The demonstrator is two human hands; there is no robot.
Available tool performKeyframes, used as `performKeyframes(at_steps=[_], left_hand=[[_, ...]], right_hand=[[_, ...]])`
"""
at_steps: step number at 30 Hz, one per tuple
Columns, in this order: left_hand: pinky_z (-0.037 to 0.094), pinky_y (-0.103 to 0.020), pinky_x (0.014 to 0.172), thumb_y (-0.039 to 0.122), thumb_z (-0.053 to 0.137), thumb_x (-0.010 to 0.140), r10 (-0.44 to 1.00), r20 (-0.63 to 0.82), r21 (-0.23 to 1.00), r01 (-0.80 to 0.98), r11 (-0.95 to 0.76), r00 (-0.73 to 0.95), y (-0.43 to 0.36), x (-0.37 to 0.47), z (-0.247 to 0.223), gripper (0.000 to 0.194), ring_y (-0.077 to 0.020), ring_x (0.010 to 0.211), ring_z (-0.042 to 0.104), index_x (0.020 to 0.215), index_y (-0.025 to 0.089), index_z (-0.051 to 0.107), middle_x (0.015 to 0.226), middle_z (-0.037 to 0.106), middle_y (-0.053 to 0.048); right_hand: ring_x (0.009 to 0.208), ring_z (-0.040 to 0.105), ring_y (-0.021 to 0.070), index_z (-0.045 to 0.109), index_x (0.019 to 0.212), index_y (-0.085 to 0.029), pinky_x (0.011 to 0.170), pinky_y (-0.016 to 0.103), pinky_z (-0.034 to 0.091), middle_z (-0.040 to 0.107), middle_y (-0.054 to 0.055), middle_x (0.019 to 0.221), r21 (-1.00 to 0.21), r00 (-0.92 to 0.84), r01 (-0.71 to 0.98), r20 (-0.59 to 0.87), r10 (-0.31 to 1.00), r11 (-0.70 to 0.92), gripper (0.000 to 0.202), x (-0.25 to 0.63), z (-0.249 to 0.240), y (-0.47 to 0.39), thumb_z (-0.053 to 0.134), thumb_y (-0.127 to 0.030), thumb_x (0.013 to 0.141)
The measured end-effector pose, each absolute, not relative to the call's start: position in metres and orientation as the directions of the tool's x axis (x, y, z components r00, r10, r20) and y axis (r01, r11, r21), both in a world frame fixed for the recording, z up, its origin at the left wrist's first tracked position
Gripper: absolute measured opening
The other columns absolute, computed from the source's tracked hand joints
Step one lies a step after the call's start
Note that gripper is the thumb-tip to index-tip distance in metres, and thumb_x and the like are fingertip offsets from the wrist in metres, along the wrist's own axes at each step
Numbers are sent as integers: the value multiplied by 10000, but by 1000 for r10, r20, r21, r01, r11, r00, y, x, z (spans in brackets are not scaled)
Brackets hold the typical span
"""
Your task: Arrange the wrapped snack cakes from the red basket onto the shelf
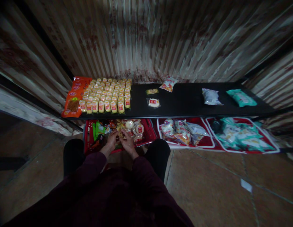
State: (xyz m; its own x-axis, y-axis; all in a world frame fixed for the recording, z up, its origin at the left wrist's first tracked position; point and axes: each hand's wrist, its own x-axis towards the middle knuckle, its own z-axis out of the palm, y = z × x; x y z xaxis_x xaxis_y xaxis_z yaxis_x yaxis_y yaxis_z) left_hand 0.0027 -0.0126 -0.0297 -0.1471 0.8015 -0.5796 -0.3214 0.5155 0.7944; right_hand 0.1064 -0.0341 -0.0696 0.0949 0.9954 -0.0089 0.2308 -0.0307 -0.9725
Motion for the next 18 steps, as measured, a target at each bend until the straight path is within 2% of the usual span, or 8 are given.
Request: performKeyframes(at_steps=[6, 10, 14, 18], left_hand=[[430, -211, 583, 208, 659, 627, 805, -578, 787, -356, 504, -136, -12, 1, -32, 121, -109, 680, 588, 746, 188, 646, 853, 676, -37], [414, -193, 549, 195, 652, 640, 784, -604, 759, -402, 511, -144, -11, 0, -41, 163, -108, 658, 590, 802, 178, 647, 787, 669, -29], [375, -180, 490, 180, 648, 655, 735, -662, 705, -452, 546, -144, -10, -3, -50, 186, -83, 543, 542, 840, 182, 627, 684, 630, 3], [410, -183, 514, 111, 624, 649, 685, -719, 623, -544, 561, -117, -7, -4, -54, 188, -74, 511, 536, 820, 182, 590, 648, 611, 22]], right_hand=[[1173, 539, 197, 672, 1069, -271, 1053, 405, 392, 622, 31, 1227, -985, 97, 173, 3, 995, -14, 329, 107, -66, -33, 561, -272, 759], [1117, 571, 194, 660, 1073, -274, 1013, 395, 429, 623, 22, 1221, -994, 129, 82, -67, 989, -78, 338, 106, -66, -34, 571, -285, 747], [1089, 585, 194, 651, 1090, -253, 1001, 384, 439, 633, 34, 1194, -994, 165, 22, -101, 981, -106, 354, 105, -65, -35, 550, -286, 752], [1088, 590, 199, 634, 1125, -239, 996, 383, 442, 654, 51, 1150, -996, 148, -50, -83, 986, -76, 372, 103, -61, -34, 533, -295, 771]])
